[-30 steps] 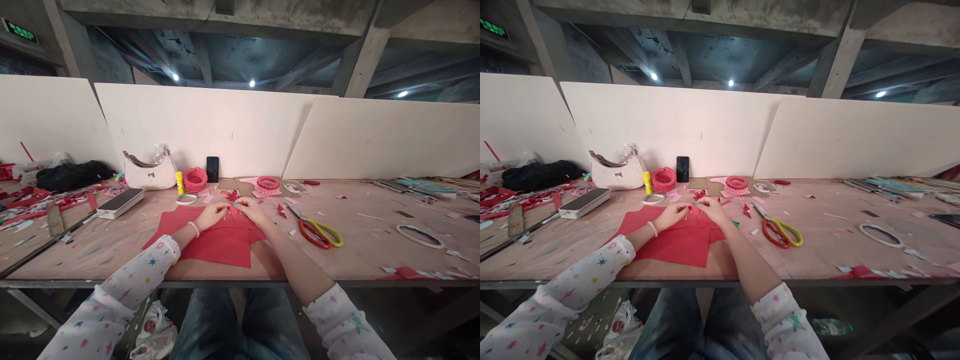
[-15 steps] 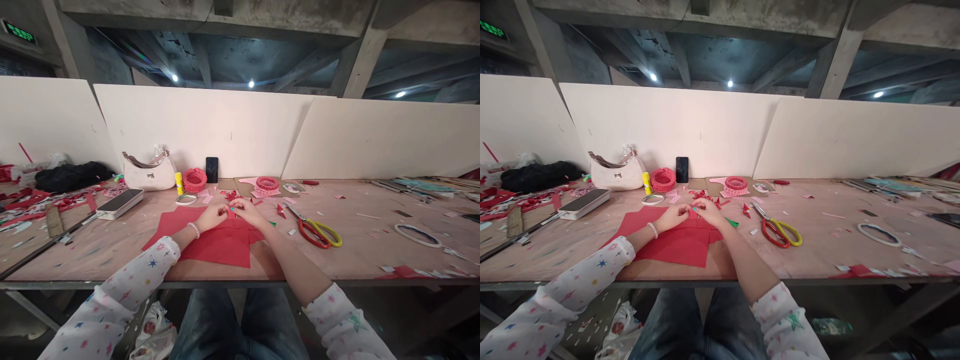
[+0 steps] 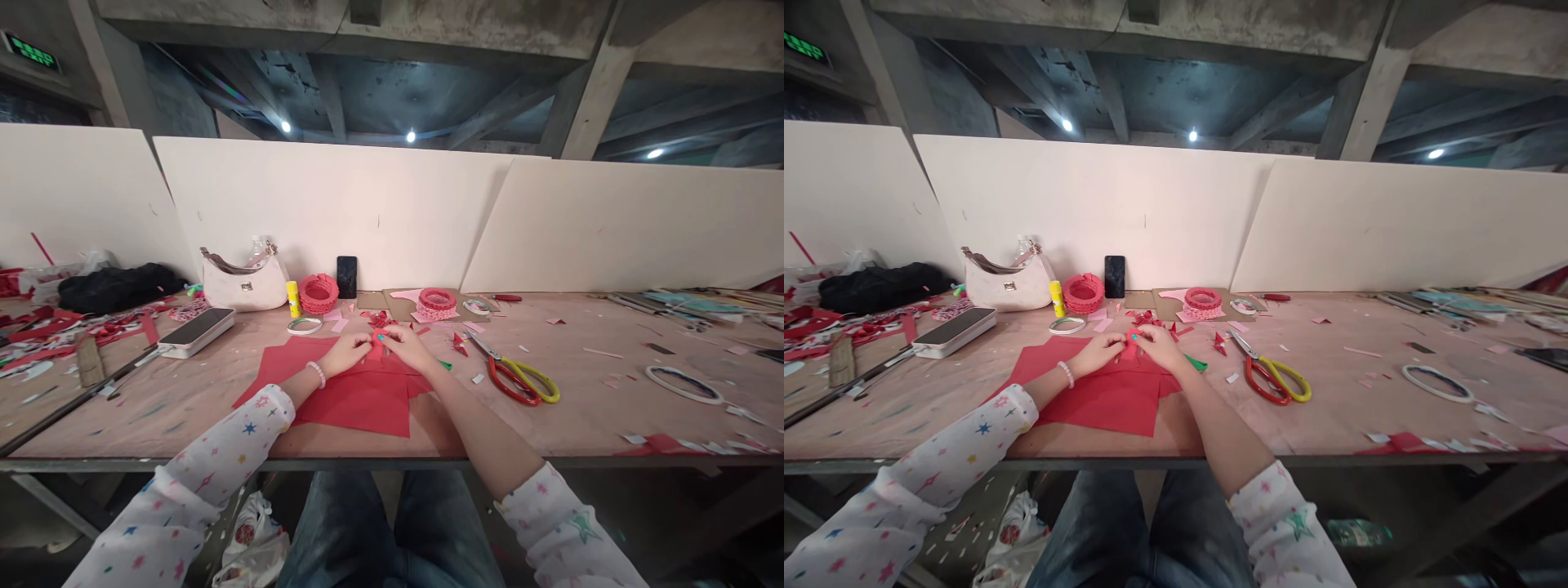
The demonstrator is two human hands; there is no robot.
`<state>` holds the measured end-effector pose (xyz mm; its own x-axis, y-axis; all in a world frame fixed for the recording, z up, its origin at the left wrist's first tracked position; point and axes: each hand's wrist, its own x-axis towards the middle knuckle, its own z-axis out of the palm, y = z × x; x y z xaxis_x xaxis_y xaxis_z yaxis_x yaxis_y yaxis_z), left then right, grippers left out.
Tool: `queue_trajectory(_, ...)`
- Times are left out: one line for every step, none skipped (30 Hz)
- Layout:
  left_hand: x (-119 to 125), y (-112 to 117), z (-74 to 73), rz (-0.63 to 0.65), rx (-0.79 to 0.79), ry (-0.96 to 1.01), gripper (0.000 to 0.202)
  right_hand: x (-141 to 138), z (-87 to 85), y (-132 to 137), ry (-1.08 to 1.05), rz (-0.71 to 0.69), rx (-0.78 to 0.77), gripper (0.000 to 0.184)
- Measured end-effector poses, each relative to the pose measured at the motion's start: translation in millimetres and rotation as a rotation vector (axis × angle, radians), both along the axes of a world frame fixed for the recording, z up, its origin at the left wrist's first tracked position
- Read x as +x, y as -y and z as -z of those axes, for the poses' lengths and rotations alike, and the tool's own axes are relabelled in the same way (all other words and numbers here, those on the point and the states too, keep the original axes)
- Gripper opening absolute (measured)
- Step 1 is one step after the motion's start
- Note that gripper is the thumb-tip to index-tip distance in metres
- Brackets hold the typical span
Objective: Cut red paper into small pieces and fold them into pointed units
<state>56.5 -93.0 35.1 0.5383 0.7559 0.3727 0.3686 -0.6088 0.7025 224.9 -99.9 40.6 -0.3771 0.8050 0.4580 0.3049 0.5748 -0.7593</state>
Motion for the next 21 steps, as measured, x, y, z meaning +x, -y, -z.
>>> queue_trajectory(-0.1, -0.9, 1.3, 0.025, -0.024, 0.008, 0.018, -0.1, -0.8, 0.2, -0.018, -0.017, -0.023, 0.016)
queue_trajectory(-0.2, -2.0, 2.7, 0.05, -0.054, 0.024, 0.017, -0.3, -1.5, 0.4, -0.04, -0.037, -0.05, 0.015)
queue_trajectory(-0.3, -3.3, 4.2, 0.073, -0.089, 0.043, 0.017, -0.6, -1.9, 0.6, -0.062, -0.055, -0.076, 0.013)
queue_trajectory(-0.3, -4.7, 5.7, 0.092, -0.128, 0.064, 0.018, -0.9, -2.2, 0.7, -0.079, -0.064, -0.095, 0.012)
queue_trajectory(-0.4, -6.1, 7.1, 0.106, -0.167, 0.085, 0.018, -1.1, -2.3, 0.7, -0.09, -0.064, -0.106, 0.012)
queue_trajectory(-0.4, -7.4, 8.3, 0.111, -0.205, 0.106, 0.019, -1.1, -2.2, 0.5, -0.095, -0.061, -0.111, 0.012)
queue_trajectory(-0.3, -8.6, 9.4, 0.109, -0.24, 0.125, 0.02, -1.0, -2.0, 0.2, -0.096, -0.064, -0.114, 0.013)
queue_trajectory(-0.3, -9.6, 10.2, 0.102, -0.271, 0.142, 0.02, -0.8, -1.7, -0.2, -0.094, -0.074, -0.116, 0.014)
queue_trajectory(-0.1, -10.4, 10.9, 0.093, -0.301, 0.158, 0.02, -0.4, -1.4, -0.5, -0.091, -0.09, -0.118, 0.016)
queue_trajectory(0.1, -11.0, 11.3, 0.08, -0.331, 0.174, 0.02, 0.0, -1.2, -0.8, -0.088, -0.106, -0.122, 0.017)
queue_trajectory(0.4, -11.4, 11.6, 0.066, -0.36, 0.189, 0.019, 0.4, -1.0, -1.0, -0.084, -0.118, -0.126, 0.018)
queue_trajectory(0.6, -11.7, 11.8, 0.05, -0.388, 0.204, 0.019, 0.6, -1.0, -0.9, -0.079, -0.123, -0.128, 0.018)
queue_trajectory(0.9, -11.8, 11.9, 0.034, -0.415, 0.218, 0.018, 0.8, -1.2, -0.7, -0.076, -0.121, -0.127, 0.017)
queue_trajectory(1.2, -11.8, 11.9, 0.023, -0.44, 0.232, 0.018, 0.7, -1.5, -0.2, -0.074, -0.116, -0.127, 0.016)
queue_trajectory(1.4, -11.6, 12.0, 0.018, -0.461, 0.245, 0.018, 0.4, -2.1, 0.6, -0.071, -0.113, -0.127, 0.015)
queue_trajectory(1.5, -11.4, 12.0, 0.023, -0.476, 0.258, 0.018, 0.0, -2.9, 1.6, -0.07, -0.112, -0.125, 0.014)
queue_trajectory(1.6, -11.2, 12.1, 0.034, -0.487, 0.268, 0.018, -0.5, -3.8, 2.8, -0.068, -0.11, -0.122, 0.013)
queue_trajectory(1.7, -11.0, 12.2, 0.045, -0.494, 0.275, 0.019, -1.1, -4.8, 4.1, -0.067, -0.105, -0.116, 0.012)
queue_trajectory(1.7, -10.9, 12.4, 0.054, -0.499, 0.278, 0.02, -1.6, -5.8, 5.4, -0.065, -0.097, -0.111, 0.011)
queue_trajectory(1.7, -11.0, 12.7, 0.058, -0.503, 0.276, 0.021, -2.1, -6.8, 6.6, -0.065, -0.088, -0.11, 0.011)
queue_trajectory(1.7, -11.3, 13.1, 0.058, -0.507, 0.271, 0.021, -2.4, -7.6, 7.8, -0.067, -0.083, -0.117, 0.01)
